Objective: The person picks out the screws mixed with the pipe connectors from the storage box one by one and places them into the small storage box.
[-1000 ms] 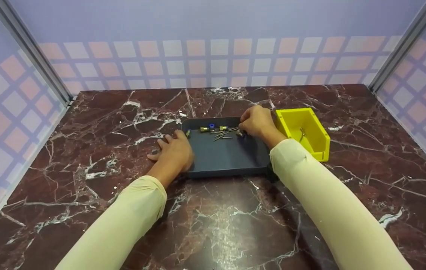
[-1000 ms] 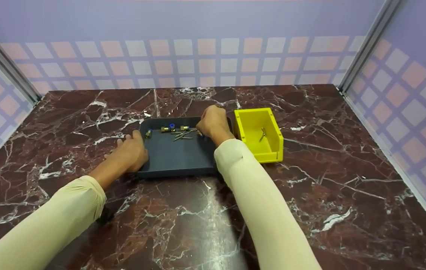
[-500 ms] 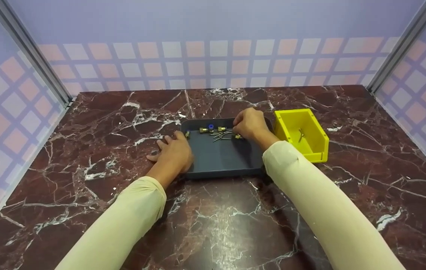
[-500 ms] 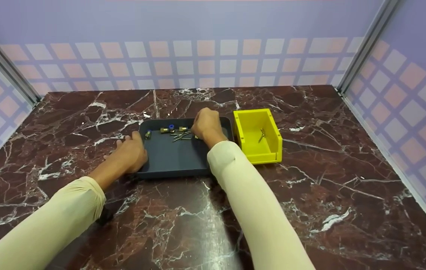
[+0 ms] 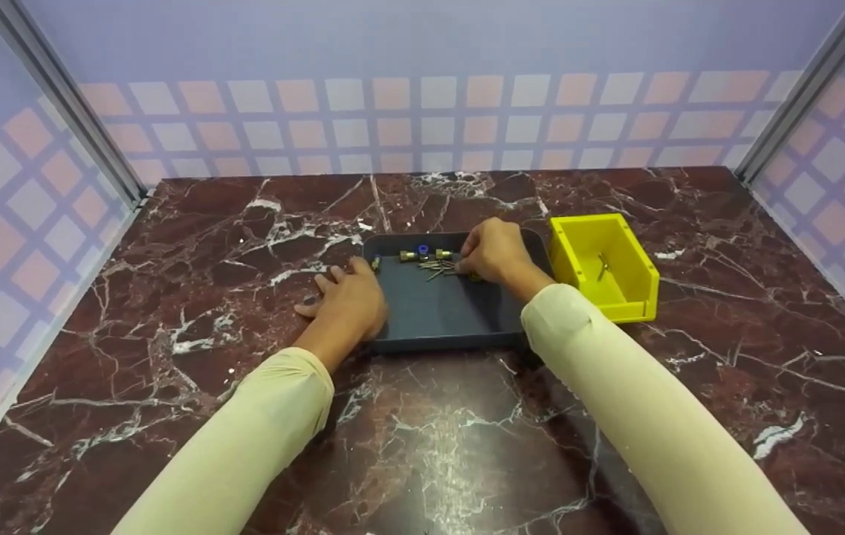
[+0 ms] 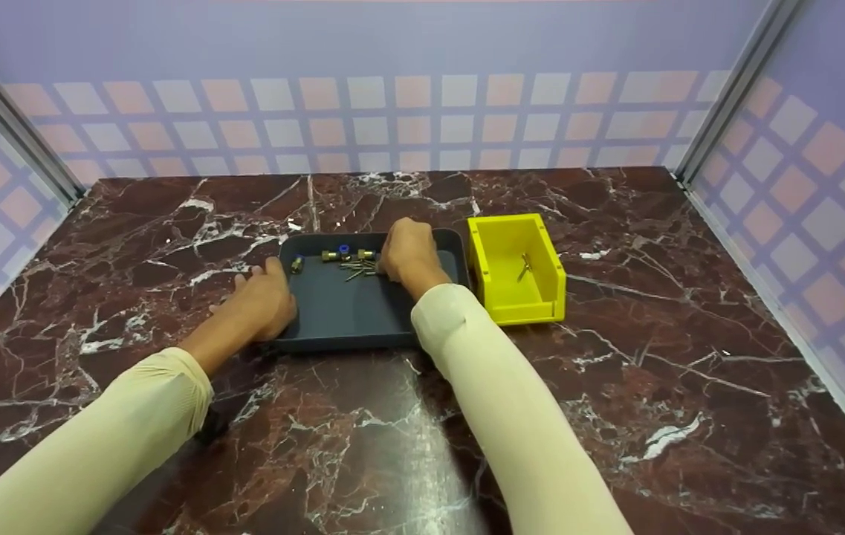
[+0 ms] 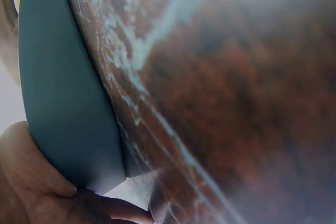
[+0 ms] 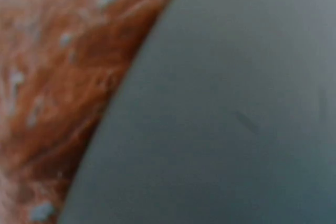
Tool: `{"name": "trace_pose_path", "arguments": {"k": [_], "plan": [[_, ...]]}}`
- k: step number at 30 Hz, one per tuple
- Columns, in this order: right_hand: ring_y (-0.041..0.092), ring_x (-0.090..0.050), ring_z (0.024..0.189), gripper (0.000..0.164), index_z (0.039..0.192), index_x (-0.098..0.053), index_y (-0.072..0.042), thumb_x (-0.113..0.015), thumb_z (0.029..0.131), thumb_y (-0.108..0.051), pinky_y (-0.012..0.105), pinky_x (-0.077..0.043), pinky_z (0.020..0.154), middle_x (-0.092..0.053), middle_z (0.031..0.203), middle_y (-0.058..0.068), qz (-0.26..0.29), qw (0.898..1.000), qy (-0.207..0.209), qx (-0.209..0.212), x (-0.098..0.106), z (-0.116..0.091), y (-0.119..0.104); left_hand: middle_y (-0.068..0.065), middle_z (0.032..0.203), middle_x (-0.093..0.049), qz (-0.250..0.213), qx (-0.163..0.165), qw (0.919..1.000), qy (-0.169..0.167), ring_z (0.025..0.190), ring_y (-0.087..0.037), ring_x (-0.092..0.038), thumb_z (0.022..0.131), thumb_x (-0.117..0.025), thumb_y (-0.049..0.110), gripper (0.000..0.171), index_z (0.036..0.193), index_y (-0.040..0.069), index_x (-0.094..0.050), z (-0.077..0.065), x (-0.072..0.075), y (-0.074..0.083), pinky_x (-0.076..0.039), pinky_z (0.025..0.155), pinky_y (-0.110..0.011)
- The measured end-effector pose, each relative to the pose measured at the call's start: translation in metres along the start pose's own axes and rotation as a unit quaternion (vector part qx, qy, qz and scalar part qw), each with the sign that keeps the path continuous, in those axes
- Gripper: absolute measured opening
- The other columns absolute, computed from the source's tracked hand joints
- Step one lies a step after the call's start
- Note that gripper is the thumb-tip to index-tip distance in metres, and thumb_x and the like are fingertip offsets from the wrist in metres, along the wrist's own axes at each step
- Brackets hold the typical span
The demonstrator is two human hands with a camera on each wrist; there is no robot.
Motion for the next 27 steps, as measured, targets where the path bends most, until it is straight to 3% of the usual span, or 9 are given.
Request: {"name": "trace_pose_path", "arguments": {"k": [10,17,27], "plan": [[0.014,-0.066,0.067,0.009,0.081,-0.08,-0.01,-0.086,0.08,-0.017,0.029,-0.058,0.068,-0.075,0.075,0.003,-0.025,1.0,-0.019,0.001,0.007,-0.005,0.001,-0.034,0.167,-0.003,0.007,-0.001,1.0,-0.007,0.153,-0.056,0.002,0.093,-0.061,0.007,0.096,0.162,0.004,0.006,0.002,0.001,0.0,-0.011,0.103,-0.09],[0.011,-0.066,0.059,0.006,0.084,-0.081,-0.01,-0.081,0.082,-0.016,0.024,-0.055,0.063,-0.075,0.07,0.002,0.025,0.999,-0.027,-0.022,0.011,-0.005,0.006,-0.035,0.166,-0.004,0.005,0.0,1.0,0.001,0.153,-0.056,0.001,0.093,-0.06,0.006,0.094,0.162,0.003,0.004,0.0,0.0,0.001,-0.012,0.103,-0.09],[0.015,-0.064,0.076,0.009,0.089,-0.082,-0.011,-0.081,0.082,-0.017,0.026,-0.051,0.068,-0.075,0.079,-0.001,0.068,0.997,-0.033,-0.033,0.021,-0.008,0.006,-0.034,0.166,-0.003,0.0,0.002,1.0,-0.001,0.153,-0.057,0.002,0.089,-0.061,0.001,0.098,0.162,0.004,0.004,-0.001,0.0,0.001,-0.01,0.104,-0.09]]}}
Point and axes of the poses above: each hand's wrist, its own z-axis towards the middle knuckle, its own x-axis out of the back of the hand, y = z × x, the point moved 1 cm from there along z, towards the middle knuckle
